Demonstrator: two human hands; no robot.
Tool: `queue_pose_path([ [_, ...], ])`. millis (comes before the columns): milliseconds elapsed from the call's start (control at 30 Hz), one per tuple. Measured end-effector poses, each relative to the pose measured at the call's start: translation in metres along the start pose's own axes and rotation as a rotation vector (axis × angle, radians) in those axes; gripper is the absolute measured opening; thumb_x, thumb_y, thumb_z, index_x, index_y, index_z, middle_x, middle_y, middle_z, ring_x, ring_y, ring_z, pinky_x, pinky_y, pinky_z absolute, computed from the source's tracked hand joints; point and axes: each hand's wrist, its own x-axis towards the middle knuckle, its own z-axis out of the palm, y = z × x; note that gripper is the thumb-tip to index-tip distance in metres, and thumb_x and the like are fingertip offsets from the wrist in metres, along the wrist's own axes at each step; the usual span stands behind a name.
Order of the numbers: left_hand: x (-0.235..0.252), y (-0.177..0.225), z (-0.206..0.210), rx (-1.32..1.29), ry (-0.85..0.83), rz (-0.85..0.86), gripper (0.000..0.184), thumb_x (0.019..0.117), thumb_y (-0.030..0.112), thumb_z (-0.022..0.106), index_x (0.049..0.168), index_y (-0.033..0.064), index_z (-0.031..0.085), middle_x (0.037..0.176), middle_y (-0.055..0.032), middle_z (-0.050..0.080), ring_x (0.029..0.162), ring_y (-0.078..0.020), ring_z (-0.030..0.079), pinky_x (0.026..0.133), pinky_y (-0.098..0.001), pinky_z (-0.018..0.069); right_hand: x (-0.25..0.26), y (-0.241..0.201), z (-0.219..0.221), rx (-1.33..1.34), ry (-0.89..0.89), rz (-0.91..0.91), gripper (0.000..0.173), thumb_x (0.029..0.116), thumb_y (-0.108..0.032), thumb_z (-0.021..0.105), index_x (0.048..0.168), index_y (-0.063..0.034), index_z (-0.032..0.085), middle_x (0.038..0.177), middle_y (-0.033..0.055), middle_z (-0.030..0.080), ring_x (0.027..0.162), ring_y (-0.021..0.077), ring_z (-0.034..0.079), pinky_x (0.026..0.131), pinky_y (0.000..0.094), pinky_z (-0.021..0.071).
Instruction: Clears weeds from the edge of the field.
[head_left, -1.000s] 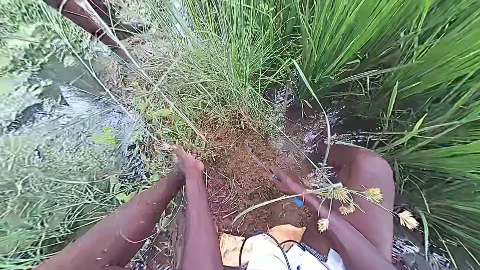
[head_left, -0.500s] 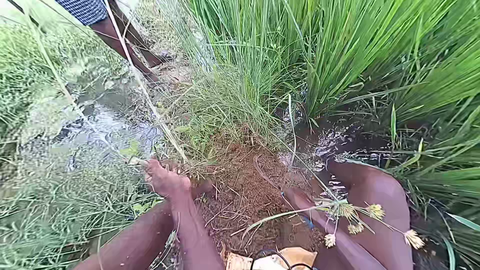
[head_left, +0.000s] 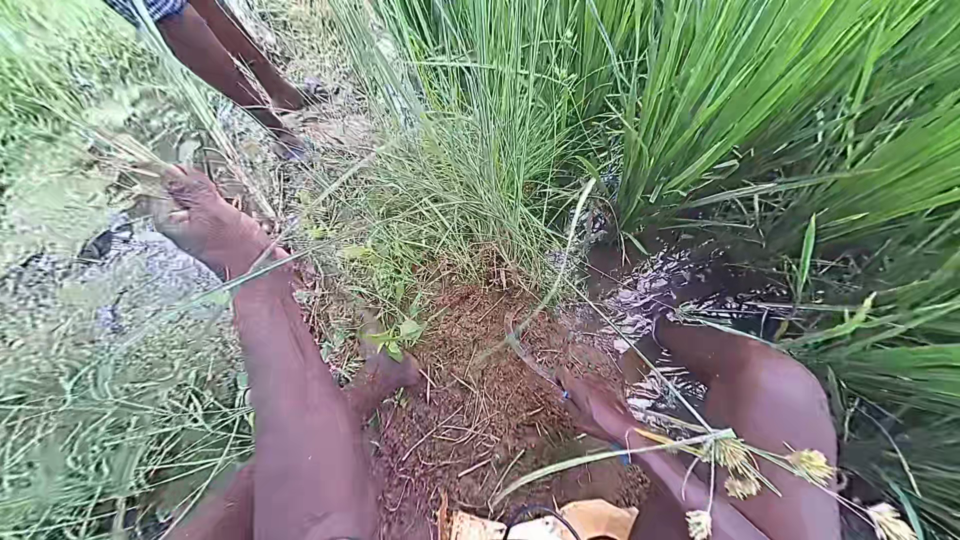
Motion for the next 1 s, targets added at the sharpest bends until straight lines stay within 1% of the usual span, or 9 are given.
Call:
queue_pose_path([
  [67,0.01,-0.024,0.017,0.179,-0.185,-0.057,0.038,0.1117,0.022,0.038,0.134,-0.0061,0.049,0.113,-0.006,0.058,0.096,-0.0002,0.057,0.09,-0.0191,0.0481,0.003,0.001,0.001,0.011,0.002,-0.017,0.042,0.1056,-0.027,0.05,0.143,-0.0076,0.049,0.112,0.0253,0.068,0.105,0.044,0.067,0.091,0.063,0.0505],
  [167,0.005,-0.081,0.023,0.339,-0.381,-0.295,0.058,0.1073,0.029,0.049,0.155,0.0001,0.032,0.149,-0.0177,0.049,0.132,-0.0162,0.052,0.111,-0.0335,0.0429,0.002,-0.002,0.0,0.02,-0.001,-0.014,0.042,0.1054,-0.027,0.05,0.143,-0.0096,0.05,0.112,0.0249,0.068,0.105,0.0437,0.067,0.09,0.0631,0.0506],
  [233,-0.019,-0.109,0.02,0.413,-0.426,-0.411,0.063,0.1053,0.037,0.054,0.153,-0.0012,0.035,0.144,-0.0212,0.052,0.129,-0.0246,0.054,0.11,-0.0441,0.0437,-0.002,-0.007,-0.005,0.028,-0.032,0.012,0.041,0.1059,-0.027,0.049,0.143,-0.0086,0.049,0.114,0.0257,0.067,0.107,0.0445,0.066,0.09,0.0634,0.05],
  [300,-0.055,-0.123,0.015,0.464,-0.43,-0.44,0.057,0.1053,0.035,0.053,0.145,-0.0048,0.043,0.128,-0.024,0.058,0.112,-0.0282,0.059,0.099,-0.0489,0.0469,-0.003,-0.012,-0.009,0.042,-0.062,0.042,0.041,0.1066,-0.027,0.048,0.143,-0.0079,0.048,0.117,0.0257,0.066,0.109,0.0442,0.065,0.091,0.0637,0.0496],
  [433,-0.128,-0.14,-0.01,0.52,-0.417,-0.557,0.055,0.1059,0.038,0.053,0.143,-0.0029,0.048,0.128,-0.0267,0.061,0.113,-0.0374,0.061,0.098,-0.0582,0.0479,-0.005,-0.019,-0.012,-0.002,-0.107,0.075,0.038,0.108,-0.027,0.045,0.139,-0.0066,0.05,0.119,0.0251,0.065,0.112,0.0427,0.065,0.092,0.0619,0.0489],
  [533,-0.162,-0.14,-0.017,0.485,-0.454,-0.546,0.053,0.1068,0.03,0.052,0.148,-0.0018,0.045,0.136,-0.0267,0.058,0.123,-0.0356,0.059,0.107,-0.0536,0.0452,-0.009,-0.018,-0.014,0.005,-0.111,0.073,0.038,0.108,-0.026,0.045,0.14,-0.0065,0.049,0.12,0.0251,0.065,0.112,0.043,0.064,0.093,0.0619,0.0488],
  [733,-0.174,-0.096,-0.025,0.854,-0.883,-0.543,0.06,0.1057,0.038,0.055,0.151,0.0003,0.044,0.14,-0.0323,0.054,0.131,-0.0476,0.052,0.108,-0.0662,0.0385,-0.007,-0.01,-0.007,-0.001,-0.055,0.032,0.036,0.1067,-0.025,0.046,0.137,-0.0068,0.052,0.115,0.0242,0.067,0.109,0.0425,0.066,0.089,0.0619,0.0498],
  [833,-0.176,-0.087,-0.028,0.968,-0.953,-0.469,0.062,0.1029,0.042,0.06,0.143,-0.0046,0.052,0.139,-0.0343,0.054,0.132,-0.0489,0.052,0.109,-0.0665,0.0387,-0.008,-0.012,-0.01,0.006,-0.063,0.034,0.036,0.1068,-0.023,0.046,0.138,-0.006,0.052,0.117,0.0249,0.066,0.111,0.0425,0.065,0.091,0.0607,0.0494],
  [1000,-0.164,-0.075,-0.031,1.037,-0.991,-0.443,0.061,0.1046,0.052,0.051,0.141,0.0028,0.057,0.136,-0.0311,0.058,0.129,-0.0487,0.054,0.106,-0.0711,0.0392,-0.01,-0.014,-0.014,0.017,-0.069,0.064,0.039,0.1068,-0.025,0.047,0.143,-0.0114,0.049,0.12,0.023,0.066,0.112,0.042,0.065,0.09,0.0636,0.0491],
])
